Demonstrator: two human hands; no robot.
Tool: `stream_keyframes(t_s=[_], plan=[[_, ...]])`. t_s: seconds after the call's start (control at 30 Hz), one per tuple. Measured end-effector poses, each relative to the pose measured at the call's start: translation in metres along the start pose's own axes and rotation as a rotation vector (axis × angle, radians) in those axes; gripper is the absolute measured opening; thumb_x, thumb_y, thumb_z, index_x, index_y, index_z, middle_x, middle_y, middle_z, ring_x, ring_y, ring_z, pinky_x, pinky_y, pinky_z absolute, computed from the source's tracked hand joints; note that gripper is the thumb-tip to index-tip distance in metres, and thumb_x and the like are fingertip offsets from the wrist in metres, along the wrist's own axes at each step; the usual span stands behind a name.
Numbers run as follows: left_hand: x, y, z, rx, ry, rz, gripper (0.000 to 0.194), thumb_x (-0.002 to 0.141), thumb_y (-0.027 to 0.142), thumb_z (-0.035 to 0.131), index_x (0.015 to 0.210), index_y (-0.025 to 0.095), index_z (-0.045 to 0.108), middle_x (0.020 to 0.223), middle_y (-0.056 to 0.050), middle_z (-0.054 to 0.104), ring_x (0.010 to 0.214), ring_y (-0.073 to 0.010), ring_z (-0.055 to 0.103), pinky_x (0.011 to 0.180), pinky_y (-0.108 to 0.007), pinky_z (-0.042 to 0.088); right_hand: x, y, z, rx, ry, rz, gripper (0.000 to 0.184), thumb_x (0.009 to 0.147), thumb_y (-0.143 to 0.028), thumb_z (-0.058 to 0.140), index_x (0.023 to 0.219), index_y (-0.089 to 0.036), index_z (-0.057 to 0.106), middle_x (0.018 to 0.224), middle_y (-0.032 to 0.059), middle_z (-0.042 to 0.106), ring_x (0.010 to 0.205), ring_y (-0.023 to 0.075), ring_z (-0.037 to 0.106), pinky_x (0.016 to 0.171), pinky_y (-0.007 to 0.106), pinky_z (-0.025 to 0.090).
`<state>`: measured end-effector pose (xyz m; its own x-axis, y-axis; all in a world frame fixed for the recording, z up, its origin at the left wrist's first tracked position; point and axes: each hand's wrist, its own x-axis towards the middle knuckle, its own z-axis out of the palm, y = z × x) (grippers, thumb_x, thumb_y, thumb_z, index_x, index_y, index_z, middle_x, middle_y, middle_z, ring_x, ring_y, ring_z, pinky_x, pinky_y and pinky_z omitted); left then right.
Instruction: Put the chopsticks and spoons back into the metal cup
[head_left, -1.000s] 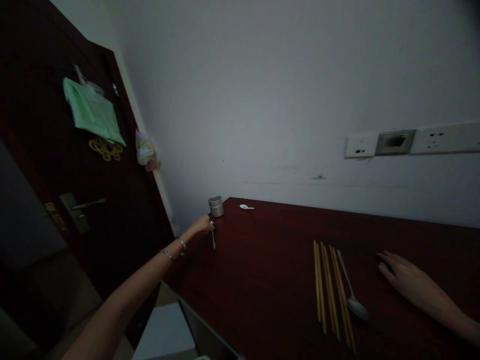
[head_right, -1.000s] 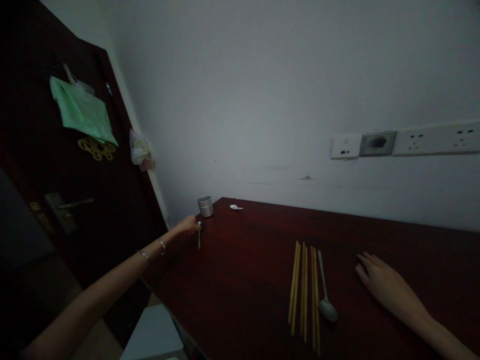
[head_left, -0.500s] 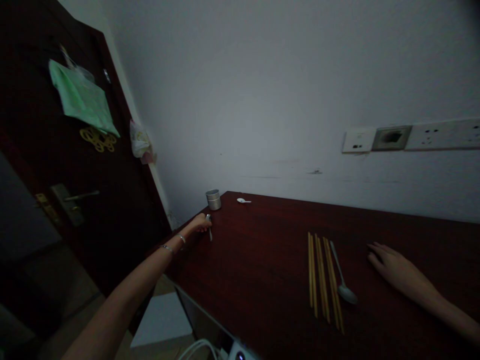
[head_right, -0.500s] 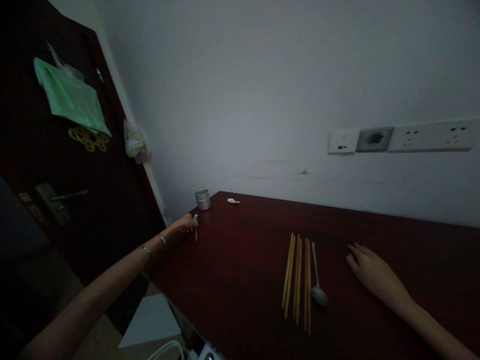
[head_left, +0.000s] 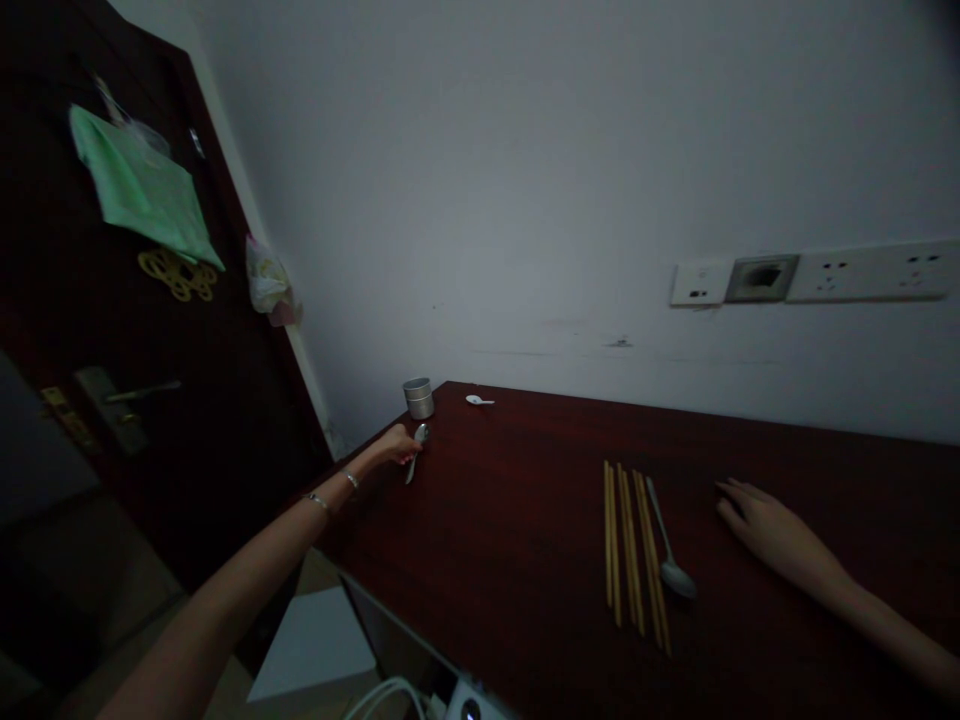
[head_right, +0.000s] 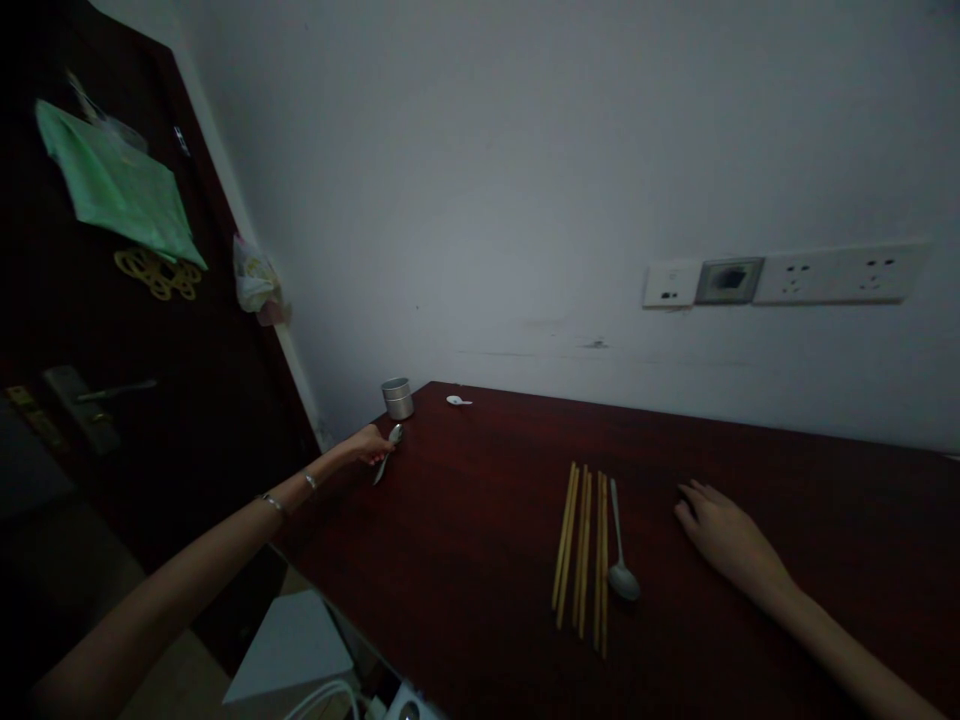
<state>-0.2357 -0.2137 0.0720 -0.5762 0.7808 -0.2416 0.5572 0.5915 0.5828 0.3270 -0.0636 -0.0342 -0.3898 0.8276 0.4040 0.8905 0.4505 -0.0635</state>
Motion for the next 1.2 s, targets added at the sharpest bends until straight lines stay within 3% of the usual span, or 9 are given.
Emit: stream_keyframes(t_s=[0.13, 0.27, 0.53, 0.73, 0.97, 1.2], plan=[[-0.011, 0.03, 0.009, 0.017, -0.069, 0.123, 0.022, 0.067, 0.023, 0.06, 0.05, 0.012, 0.05, 0.043, 0.0, 0.05, 0.039, -0.0084, 0.047, 0.044, -0.022, 0.043, 0.001, 0.001, 0.002, 0.018, 0.04, -0.005, 0.048, 0.08, -0.033, 0.033, 0.109, -0.002, 0.056, 0.116, 0.0194, 0.055, 0.112, 0.0274, 0.048, 0.098, 0.039, 0.034], [-0.032, 0.077, 0.031, -0.002, -0.18, 0.248, 0.022, 0.068, 0.025, 0.06, 0.052, 0.011, 0.053, 0.044, 0.0, 0.053, 0.038, -0.009, 0.05, 0.044, -0.022, 0.046, 0.0, -0.003, -0.002, 0.026, 0.054, 0.0, 0.048, 0.08, -0.033, 0.034, 0.108, -0.002, 0.057, 0.115, 0.0188, 0.056, 0.112, 0.0273, 0.048, 0.097, 0.039, 0.035], [-0.078, 0.19, 0.106, -0.082, -0.326, 0.569, 0.022, 0.071, 0.022, 0.059, 0.054, 0.009, 0.055, 0.041, 0.001, 0.052, 0.037, -0.0076, 0.05, 0.045, -0.022, 0.047, -0.002, -0.016, -0.016, 0.021, 0.05, 0.032, 0.045, 0.081, -0.027, 0.033, 0.109, 0.0, 0.057, 0.116, 0.0204, 0.055, 0.111, 0.0271, 0.049, 0.097, 0.037, 0.035], [-0.11, 0.261, 0.16, -0.148, -0.399, 0.683, 0.022, 0.072, 0.018, 0.057, 0.052, 0.01, 0.054, 0.041, 0.001, 0.051, 0.037, -0.0072, 0.049, 0.044, -0.022, 0.047, -0.004, -0.025, -0.03, 0.043, 0.009, 0.085, 0.044, 0.082, -0.025, 0.034, 0.111, -0.001, 0.056, 0.118, 0.0189, 0.053, 0.113, 0.0254, 0.047, 0.098, 0.035, 0.033], [-0.132, 0.291, 0.204, -0.246, -0.478, 0.769, 0.025, 0.072, 0.021, 0.056, 0.05, 0.01, 0.053, 0.041, 0.002, 0.049, 0.032, -0.0065, 0.046, 0.038, -0.02, 0.043, -0.005, -0.029, -0.037, 0.134, 0.017, 0.118, 0.041, 0.081, -0.023, 0.036, 0.111, -0.003, 0.057, 0.12, 0.0187, 0.052, 0.115, 0.0247, 0.045, 0.098, 0.036, 0.033], [-0.143, 0.294, 0.208, -0.214, -0.532, 0.759, 0.025, 0.074, 0.022, 0.056, 0.053, 0.009, 0.056, 0.042, 0.003, 0.05, 0.034, -0.005, 0.047, 0.043, -0.02, 0.045, -0.004, -0.025, -0.038, 0.378, 0.063, 0.187, 0.038, 0.077, -0.022, 0.044, 0.108, -0.007, 0.059, 0.117, 0.0166, 0.055, 0.113, 0.0247, 0.047, 0.098, 0.037, 0.032]])
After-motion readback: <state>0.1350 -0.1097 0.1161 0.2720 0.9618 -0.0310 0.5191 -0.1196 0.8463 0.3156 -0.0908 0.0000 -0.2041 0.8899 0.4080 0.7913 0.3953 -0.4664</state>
